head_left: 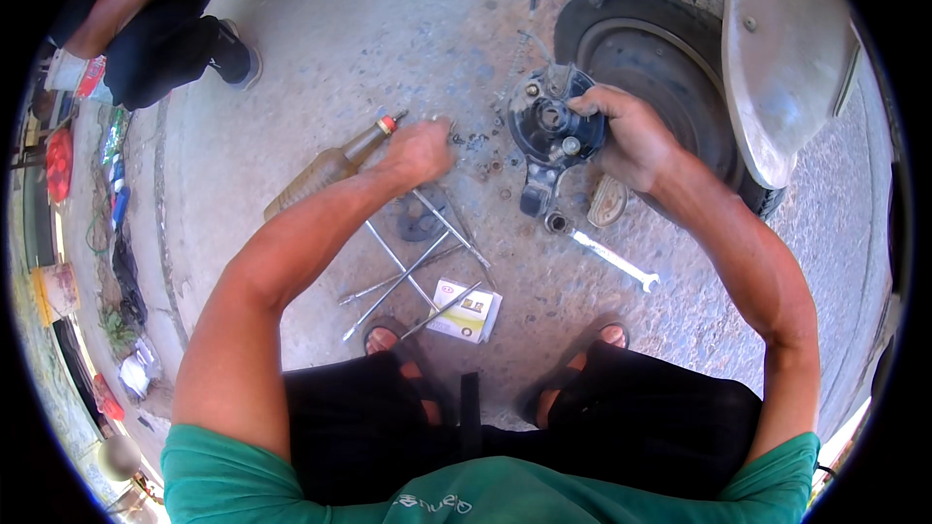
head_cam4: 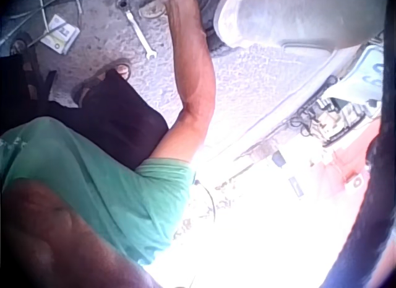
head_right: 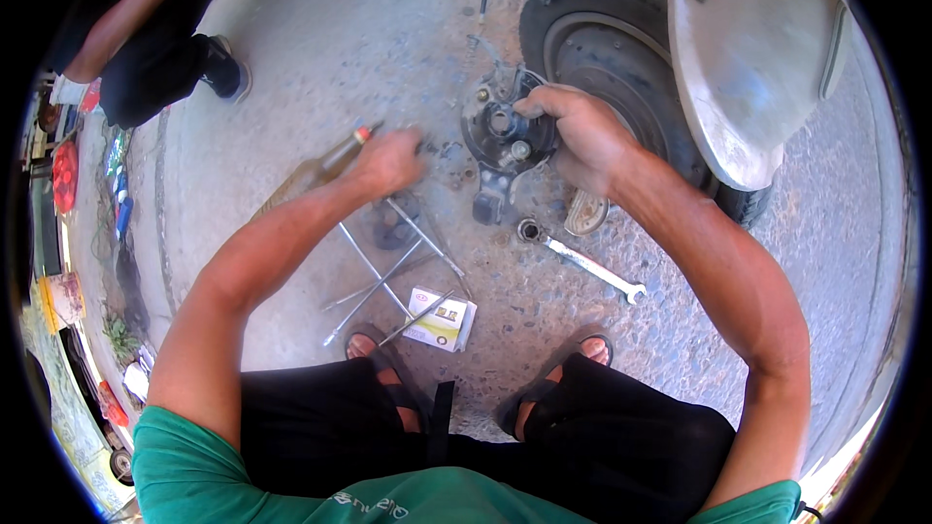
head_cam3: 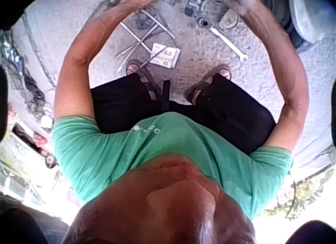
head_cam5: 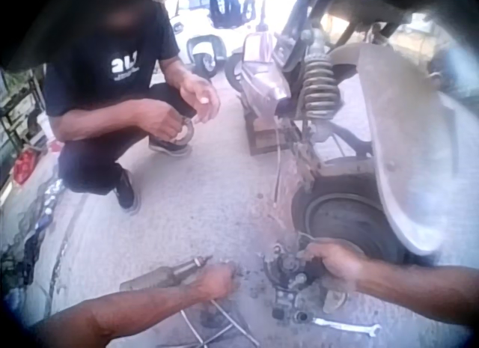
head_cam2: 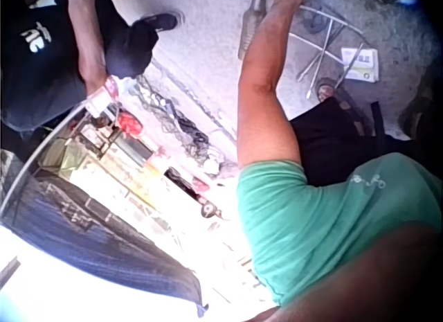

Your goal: The person sits on the ground and works on a motorcycle brake assembly. They use a T-handle wrench to tighten bolts, apply lubricant from a bottle, and manipulate the brake shoes and springs by hand.

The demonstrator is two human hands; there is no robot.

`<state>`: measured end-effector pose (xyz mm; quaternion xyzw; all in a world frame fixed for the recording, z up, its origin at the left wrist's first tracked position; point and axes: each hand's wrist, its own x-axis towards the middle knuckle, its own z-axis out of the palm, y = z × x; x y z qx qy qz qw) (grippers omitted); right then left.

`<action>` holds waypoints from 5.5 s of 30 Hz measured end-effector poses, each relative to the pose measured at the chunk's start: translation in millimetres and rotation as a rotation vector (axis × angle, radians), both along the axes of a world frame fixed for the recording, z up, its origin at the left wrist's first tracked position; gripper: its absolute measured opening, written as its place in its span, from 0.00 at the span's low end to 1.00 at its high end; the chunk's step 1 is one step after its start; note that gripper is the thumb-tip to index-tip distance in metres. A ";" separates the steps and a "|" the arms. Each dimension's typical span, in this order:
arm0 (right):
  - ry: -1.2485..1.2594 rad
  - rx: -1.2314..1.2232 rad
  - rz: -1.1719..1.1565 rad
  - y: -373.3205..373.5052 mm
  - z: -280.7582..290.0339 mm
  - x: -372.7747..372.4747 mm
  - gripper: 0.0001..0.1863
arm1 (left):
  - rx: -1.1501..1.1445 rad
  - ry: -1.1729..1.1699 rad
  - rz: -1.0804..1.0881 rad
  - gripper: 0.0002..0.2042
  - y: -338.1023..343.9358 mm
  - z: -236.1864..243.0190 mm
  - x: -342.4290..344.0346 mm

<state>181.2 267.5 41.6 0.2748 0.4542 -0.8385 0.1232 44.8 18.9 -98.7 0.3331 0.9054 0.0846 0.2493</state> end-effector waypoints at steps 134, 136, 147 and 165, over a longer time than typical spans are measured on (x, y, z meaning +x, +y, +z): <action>0.072 0.546 0.172 -2.8 -0.3 -20.5 0.39 | 0.617 -0.052 0.001 0.17 23.5 156.5 8.6; 0.086 0.514 0.172 -1.9 -3.0 -21.3 0.40 | 0.642 -0.169 0.085 0.17 26.4 147.6 8.0; 0.167 0.383 0.080 -0.2 -6.8 -19.2 0.14 | 0.533 -0.532 0.292 0.17 40.0 161.2 -0.7; 0.111 0.571 0.113 -9.6 0.7 -20.6 0.21 | 0.530 -0.555 0.267 0.18 37.3 152.0 -8.9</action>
